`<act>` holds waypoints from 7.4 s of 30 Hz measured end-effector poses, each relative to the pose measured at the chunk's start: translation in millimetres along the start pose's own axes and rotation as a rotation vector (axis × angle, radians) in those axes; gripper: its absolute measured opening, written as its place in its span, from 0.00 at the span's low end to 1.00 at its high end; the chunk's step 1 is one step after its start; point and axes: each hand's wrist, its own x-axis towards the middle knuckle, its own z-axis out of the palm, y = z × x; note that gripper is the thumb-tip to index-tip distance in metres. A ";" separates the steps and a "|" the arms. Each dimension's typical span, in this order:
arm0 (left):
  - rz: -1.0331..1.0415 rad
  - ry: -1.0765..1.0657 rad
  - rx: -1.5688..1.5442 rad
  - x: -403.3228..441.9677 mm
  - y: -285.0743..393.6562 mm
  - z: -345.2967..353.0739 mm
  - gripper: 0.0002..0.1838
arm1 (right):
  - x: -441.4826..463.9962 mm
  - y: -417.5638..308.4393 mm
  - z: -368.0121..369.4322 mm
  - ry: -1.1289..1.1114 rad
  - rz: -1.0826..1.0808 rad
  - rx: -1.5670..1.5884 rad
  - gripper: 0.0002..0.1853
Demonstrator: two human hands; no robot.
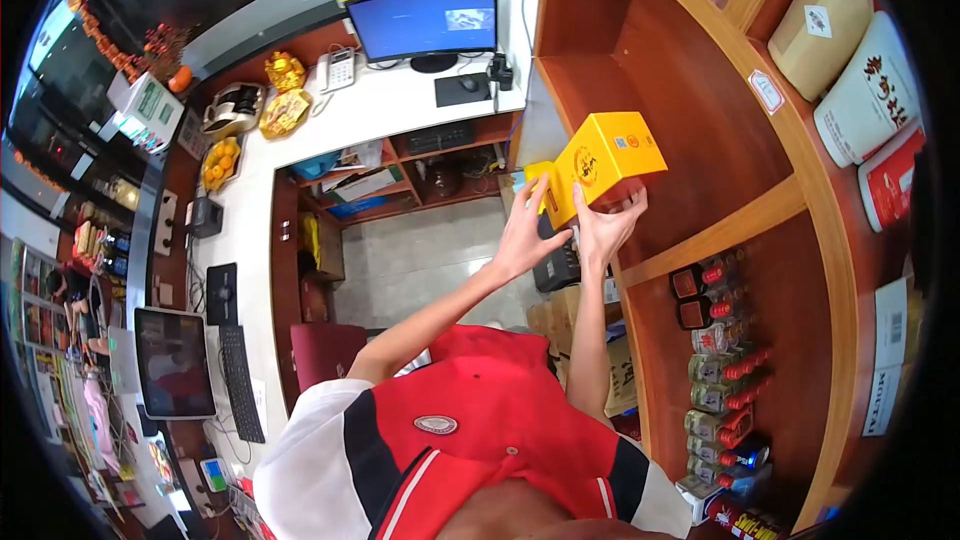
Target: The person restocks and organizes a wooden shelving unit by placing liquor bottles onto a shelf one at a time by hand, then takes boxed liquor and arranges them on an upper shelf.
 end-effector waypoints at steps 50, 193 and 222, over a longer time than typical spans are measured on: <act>0.287 0.025 -0.085 428.2 -169.2 133.6 0.24 | 178.7 65.0 184.3 -0.113 0.347 -0.070 0.14; -0.665 0.188 -0.870 -172.1 21.5 -81.6 0.36 | -125.8 -116.3 -103.5 -0.242 -0.023 0.186 0.53; -0.039 -0.055 -0.030 315.1 -113.4 162.4 0.42 | 271.8 63.3 136.3 0.026 -0.365 -0.856 0.55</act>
